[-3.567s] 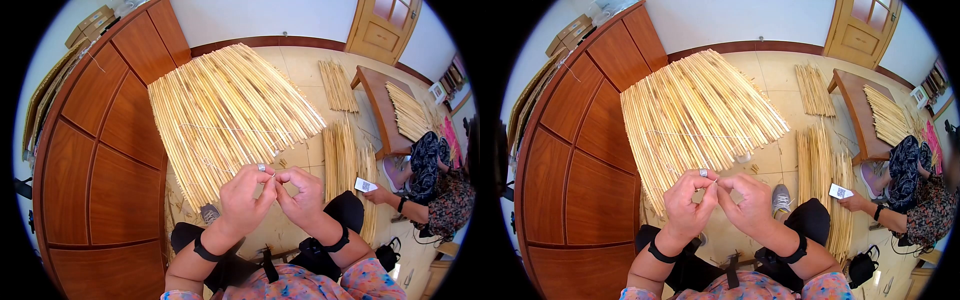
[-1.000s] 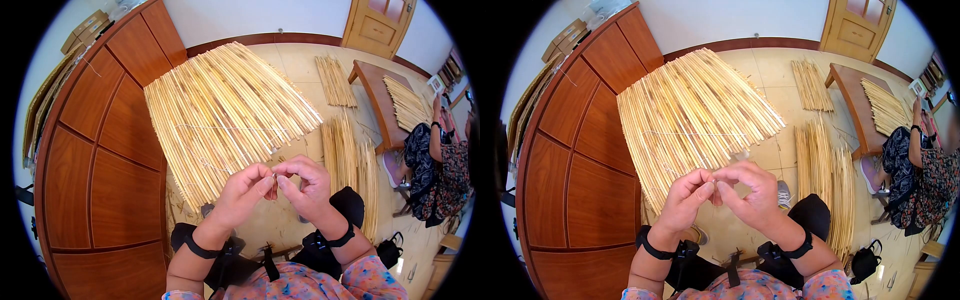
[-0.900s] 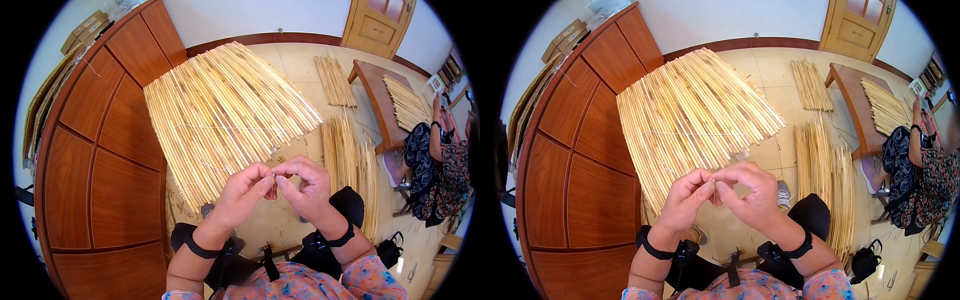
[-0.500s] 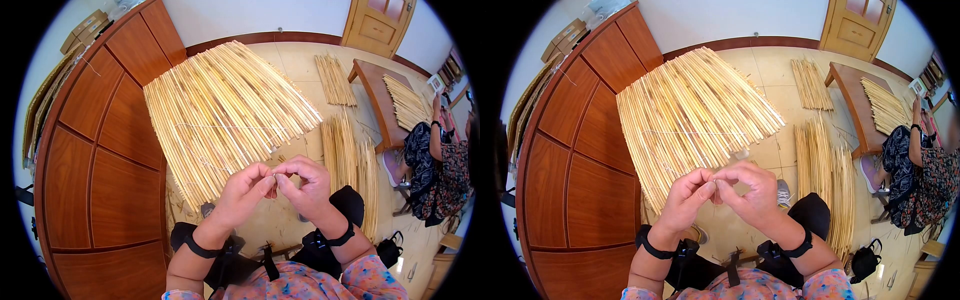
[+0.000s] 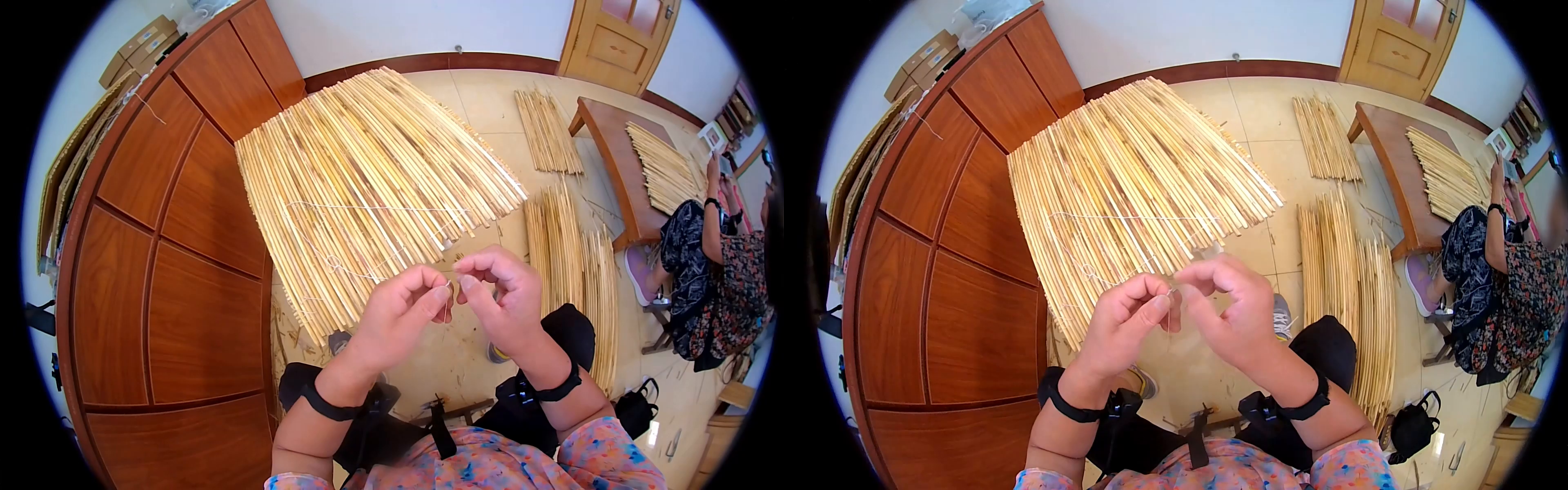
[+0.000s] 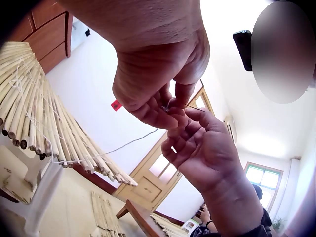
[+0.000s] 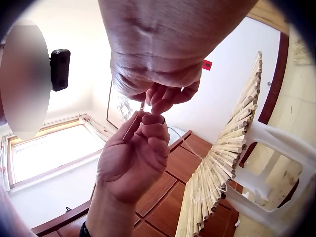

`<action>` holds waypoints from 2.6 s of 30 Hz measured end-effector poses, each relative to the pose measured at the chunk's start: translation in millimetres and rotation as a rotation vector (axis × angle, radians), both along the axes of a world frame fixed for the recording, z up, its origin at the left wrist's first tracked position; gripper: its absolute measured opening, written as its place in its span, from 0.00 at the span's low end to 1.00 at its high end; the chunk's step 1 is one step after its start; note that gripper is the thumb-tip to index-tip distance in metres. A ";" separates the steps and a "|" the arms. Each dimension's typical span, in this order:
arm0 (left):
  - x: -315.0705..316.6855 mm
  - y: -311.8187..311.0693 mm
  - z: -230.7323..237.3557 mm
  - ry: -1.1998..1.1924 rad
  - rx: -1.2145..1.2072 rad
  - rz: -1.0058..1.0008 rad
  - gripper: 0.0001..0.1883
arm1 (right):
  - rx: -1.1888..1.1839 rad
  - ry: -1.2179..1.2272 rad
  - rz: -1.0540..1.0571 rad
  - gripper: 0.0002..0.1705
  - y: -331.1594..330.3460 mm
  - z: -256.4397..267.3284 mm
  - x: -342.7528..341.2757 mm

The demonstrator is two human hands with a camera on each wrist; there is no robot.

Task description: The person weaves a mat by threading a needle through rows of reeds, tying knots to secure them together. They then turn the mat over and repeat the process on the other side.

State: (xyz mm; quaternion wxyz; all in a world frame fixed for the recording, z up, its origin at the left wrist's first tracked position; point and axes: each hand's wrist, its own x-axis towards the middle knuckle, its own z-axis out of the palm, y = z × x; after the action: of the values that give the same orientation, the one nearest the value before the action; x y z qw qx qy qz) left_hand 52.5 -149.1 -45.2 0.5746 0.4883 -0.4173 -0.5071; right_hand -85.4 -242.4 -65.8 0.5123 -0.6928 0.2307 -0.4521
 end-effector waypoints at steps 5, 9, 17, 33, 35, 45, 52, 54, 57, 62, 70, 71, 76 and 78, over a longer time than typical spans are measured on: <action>2.4 -0.6 -2.1 0.051 -0.004 -0.027 0.09 | -0.203 0.023 0.061 0.07 -1.2 10.8 -1.4; 3.5 -1.0 -3.6 0.070 -0.008 -0.036 0.09 | -0.206 0.049 0.078 0.07 -0.7 13.6 -2.1; 1.6 -2.0 -3.0 0.060 0.026 -0.014 0.07 | -0.213 0.089 0.014 0.06 0.3 10.4 -0.7; 1.8 -2.9 0.8 0.055 0.026 -0.016 0.09 | 0.039 -0.001 0.100 0.09 -0.4 6.4 -2.2; 2.2 -2.5 0.3 0.077 0.022 -0.016 0.08 | 0.008 0.006 0.124 0.09 -0.5 8.0 -1.9; 3.5 -3.5 -4.6 0.080 0.016 -0.025 0.08 | 0.034 0.042 0.104 0.04 0.0 3.6 0.1; 4.2 -3.6 -1.8 -0.099 0.054 0.024 0.04 | 0.130 0.073 0.117 0.02 0.9 5.3 -0.4; 3.0 -4.7 -3.9 -0.292 -0.023 0.109 0.03 | 0.162 0.078 0.142 0.02 0.3 5.3 -1.3; 3.6 -5.5 -4.4 -0.415 -0.084 0.149 0.04 | 0.236 0.065 0.174 0.04 0.6 5.3 -1.5; 1.3 -5.8 -4.5 -0.492 -0.128 0.199 0.04 | 0.331 0.032 0.220 0.05 0.2 2.9 -1.1; 6.0 -6.5 -9.4 -0.033 0.032 0.073 0.05 | 0.422 0.019 0.213 0.05 -0.3 3.1 -2.4; 6.7 -6.7 -10.5 -0.009 0.023 0.073 0.05 | 0.417 0.036 0.195 0.05 -0.3 3.5 -2.6; 8.4 -6.6 -11.9 0.034 0.017 0.086 0.05 | 0.394 -0.010 0.172 0.06 -2.8 6.3 -3.7; 7.6 -6.4 -10.7 0.050 0.024 0.081 0.05 | 0.374 -0.024 0.202 0.06 -2.5 8.2 -3.8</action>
State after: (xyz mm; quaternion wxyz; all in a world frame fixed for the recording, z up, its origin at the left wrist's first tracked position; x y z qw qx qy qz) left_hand 60.1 -155.5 -55.9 0.5990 0.4989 -0.3765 -0.5006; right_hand -89.1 -244.9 -57.6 0.6773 -0.6000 0.2336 -0.3559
